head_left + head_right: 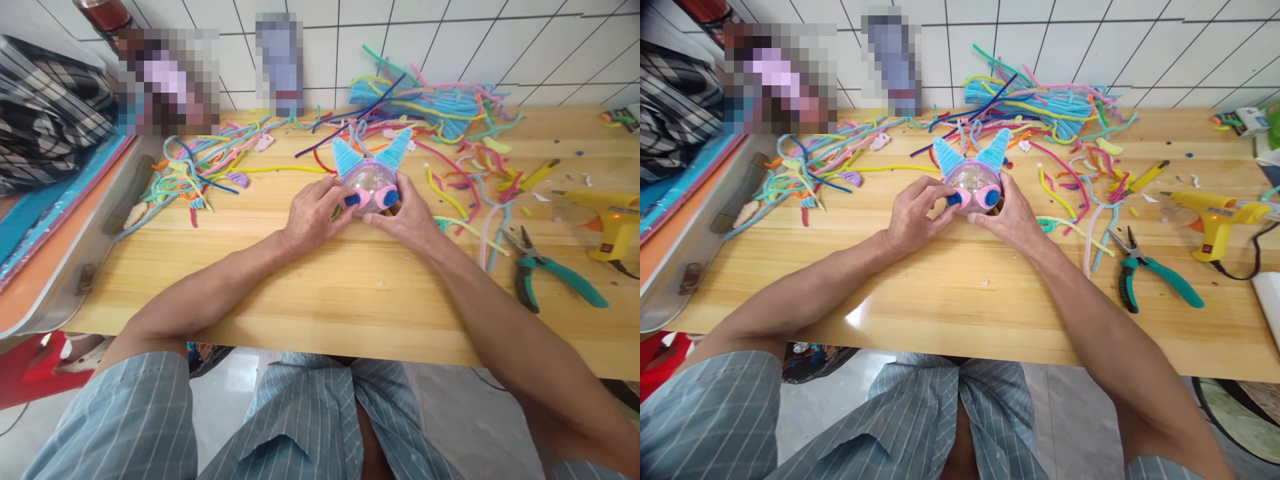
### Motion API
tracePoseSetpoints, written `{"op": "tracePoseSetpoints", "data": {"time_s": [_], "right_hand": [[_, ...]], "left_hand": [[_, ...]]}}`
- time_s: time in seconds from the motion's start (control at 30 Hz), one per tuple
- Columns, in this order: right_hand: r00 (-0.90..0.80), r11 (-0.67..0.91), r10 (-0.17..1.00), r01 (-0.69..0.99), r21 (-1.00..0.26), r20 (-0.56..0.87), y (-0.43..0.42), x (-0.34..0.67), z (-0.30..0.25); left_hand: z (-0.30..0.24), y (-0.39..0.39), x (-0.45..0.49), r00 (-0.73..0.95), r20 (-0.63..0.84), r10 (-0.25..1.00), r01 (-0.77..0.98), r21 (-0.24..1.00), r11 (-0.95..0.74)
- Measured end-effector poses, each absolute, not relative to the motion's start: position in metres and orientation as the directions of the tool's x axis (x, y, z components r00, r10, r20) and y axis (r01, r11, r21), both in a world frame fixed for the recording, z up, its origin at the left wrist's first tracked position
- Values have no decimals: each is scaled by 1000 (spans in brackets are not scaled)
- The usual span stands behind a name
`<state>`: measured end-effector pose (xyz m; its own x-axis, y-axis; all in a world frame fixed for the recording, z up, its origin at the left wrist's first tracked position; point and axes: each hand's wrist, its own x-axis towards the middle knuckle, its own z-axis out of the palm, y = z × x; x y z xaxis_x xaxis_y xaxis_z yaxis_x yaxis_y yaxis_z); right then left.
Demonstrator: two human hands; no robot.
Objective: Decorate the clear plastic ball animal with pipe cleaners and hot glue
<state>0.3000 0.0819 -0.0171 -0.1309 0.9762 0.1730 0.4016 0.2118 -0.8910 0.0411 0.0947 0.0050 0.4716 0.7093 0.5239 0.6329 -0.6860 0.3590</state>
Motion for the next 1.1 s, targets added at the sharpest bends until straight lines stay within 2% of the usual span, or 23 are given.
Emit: {"op": "tracePoseSetpoints", "data": {"time_s": [0.2,0.47,0.83,1.1], "right_hand": [[-109,192,981,420,-887,161,81,300,-14],[-100,219,976,406,-887,195,82,299,-17],[-96,235,972,434,-870,215,83,299,-19],[-82,232,972,461,-857,219,85,296,-19]], "left_hand": [[1,96,41,463,548,697,635,345,-692],[-11,99,40,441,670,597,598,276,-752],[-11,103,40,445,697,562,546,285,-787],[-13,105,42,433,670,603,576,309,-757]]}}
